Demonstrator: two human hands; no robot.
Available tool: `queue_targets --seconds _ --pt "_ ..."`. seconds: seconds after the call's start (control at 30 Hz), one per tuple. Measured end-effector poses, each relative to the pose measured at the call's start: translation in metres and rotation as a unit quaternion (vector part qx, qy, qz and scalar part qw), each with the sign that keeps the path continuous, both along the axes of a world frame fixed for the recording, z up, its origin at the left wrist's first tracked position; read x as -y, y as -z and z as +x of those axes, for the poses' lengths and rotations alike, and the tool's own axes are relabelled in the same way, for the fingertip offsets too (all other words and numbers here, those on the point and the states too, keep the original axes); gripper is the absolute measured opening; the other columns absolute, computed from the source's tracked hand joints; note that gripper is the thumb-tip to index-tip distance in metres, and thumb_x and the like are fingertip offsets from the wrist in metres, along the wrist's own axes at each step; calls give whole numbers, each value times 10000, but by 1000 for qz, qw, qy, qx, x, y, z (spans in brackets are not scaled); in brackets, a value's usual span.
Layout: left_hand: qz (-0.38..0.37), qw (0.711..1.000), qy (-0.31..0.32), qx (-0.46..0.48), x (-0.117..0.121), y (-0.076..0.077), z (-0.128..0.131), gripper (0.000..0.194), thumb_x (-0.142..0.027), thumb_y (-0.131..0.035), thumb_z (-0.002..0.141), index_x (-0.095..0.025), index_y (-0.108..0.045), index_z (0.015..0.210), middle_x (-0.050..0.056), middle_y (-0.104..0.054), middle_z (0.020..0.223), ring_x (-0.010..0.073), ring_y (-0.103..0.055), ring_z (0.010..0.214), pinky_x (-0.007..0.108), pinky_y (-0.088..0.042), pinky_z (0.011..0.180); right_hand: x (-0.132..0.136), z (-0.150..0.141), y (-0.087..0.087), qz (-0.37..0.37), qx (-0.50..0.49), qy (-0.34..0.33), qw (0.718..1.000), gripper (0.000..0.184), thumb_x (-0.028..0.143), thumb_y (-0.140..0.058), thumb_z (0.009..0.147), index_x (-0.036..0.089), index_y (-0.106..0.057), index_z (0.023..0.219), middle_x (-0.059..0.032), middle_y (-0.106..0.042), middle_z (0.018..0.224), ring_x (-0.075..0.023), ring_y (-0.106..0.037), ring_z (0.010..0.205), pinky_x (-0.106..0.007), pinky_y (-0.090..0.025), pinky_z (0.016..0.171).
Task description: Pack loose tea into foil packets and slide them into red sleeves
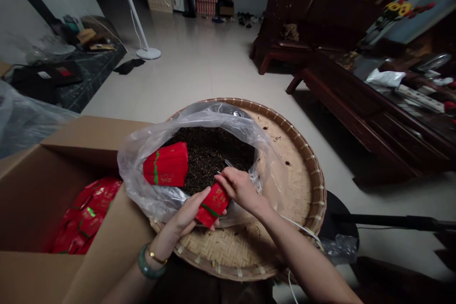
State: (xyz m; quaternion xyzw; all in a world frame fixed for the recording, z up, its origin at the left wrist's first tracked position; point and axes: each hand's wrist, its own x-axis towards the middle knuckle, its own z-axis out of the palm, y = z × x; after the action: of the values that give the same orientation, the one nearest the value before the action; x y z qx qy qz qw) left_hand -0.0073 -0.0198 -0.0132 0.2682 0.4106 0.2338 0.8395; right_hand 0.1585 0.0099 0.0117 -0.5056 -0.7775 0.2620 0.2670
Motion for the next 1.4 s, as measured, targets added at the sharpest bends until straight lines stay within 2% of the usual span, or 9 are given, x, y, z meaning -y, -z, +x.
queue_targets --seconds 0.23,0.33,0.43,0.53,0.63,0.77,0.9,1.07,1.4 --pt "-4 1000 -11 26 -2 -7 -17 628 -677 -538 717 -123 -661 987 109 -711 730 192 -616 517 291 -486 447 -3 9 -2 -131 -192 74 970 415 562 -358 897 203 -567 903 -7 -567 703 -126 -520 606 -229 -411 542" --pt "144 962 -223 63 -5 -25 -56 693 -820 -349 691 -309 -642 1057 30 -711 736 174 -581 539 238 -391 394 -5 16 -3 -197 -318 108 921 553 662 -279 861 196 -535 1013 -11 -545 713 -120 -506 547 -213 -373 432" --pt "334 835 -438 11 -13 -41 -89 652 -847 -230 692 -545 -434 1233 -76 -701 983 148 -575 680 198 -360 431 -5 17 0 -230 -370 120 892 618 731 -303 802 186 -545 960 -16 -542 696 -116 -502 524 -209 -362 411" --pt "437 825 -324 -156 -23 -40 -97 745 -837 -219 704 -413 -501 1248 -8 -654 1093 231 -573 898 305 -476 651 -3 14 6 -253 -361 112 891 606 720 -328 802 180 -570 933 -16 -550 677 -115 -507 524 -208 -360 419" --pt "510 761 -243 -319 -34 -23 -92 404 -552 -655 695 -250 -695 959 71 -650 1027 282 -517 1008 391 -412 878 0 11 13 -261 -333 91 902 582 689 -349 821 171 -597 915 -12 -554 656 -109 -507 521 -203 -347 420" --pt "607 577 -54 -544 -42 -2 -91 297 -348 -638 764 -230 -675 1034 96 -632 1028 290 -483 976 443 -378 886 2 11 19 -262 -304 77 913 548 650 -368 840 163 -610 908 -3 -547 644 -98 -499 517 -189 -341 418" --pt "617 509 -6 -599 -44 3 -97 201 -274 -638 773 -225 -695 960 89 -650 926 284 -483 914 430 -394 800 2 12 24 -258 -285 83 919 528 622 -365 852 156 -609 903 -2 -545 640 -98 -501 521 -185 -344 416" --pt "635 582 -154 -485 -42 -12 -89 95 -260 -632 795 -220 -717 781 33 -682 733 207 -545 785 376 -429 791 7 7 21 -198 -231 74 950 422 497 -352 909 165 -613 906 -6 -559 642 -116 -535 558 -218 -419 484" --pt "301 893 -242 -233 -16 -12 -17 196 -301 -771 580 -156 -677 672 -18 -659 606 103 -560 520 208 -475 520 23 -15 -6 218 3 -16 976 441 217 -468 914 175 -403 1348 -145 -567 1154 -227 -520 1055 -394 -482 873"
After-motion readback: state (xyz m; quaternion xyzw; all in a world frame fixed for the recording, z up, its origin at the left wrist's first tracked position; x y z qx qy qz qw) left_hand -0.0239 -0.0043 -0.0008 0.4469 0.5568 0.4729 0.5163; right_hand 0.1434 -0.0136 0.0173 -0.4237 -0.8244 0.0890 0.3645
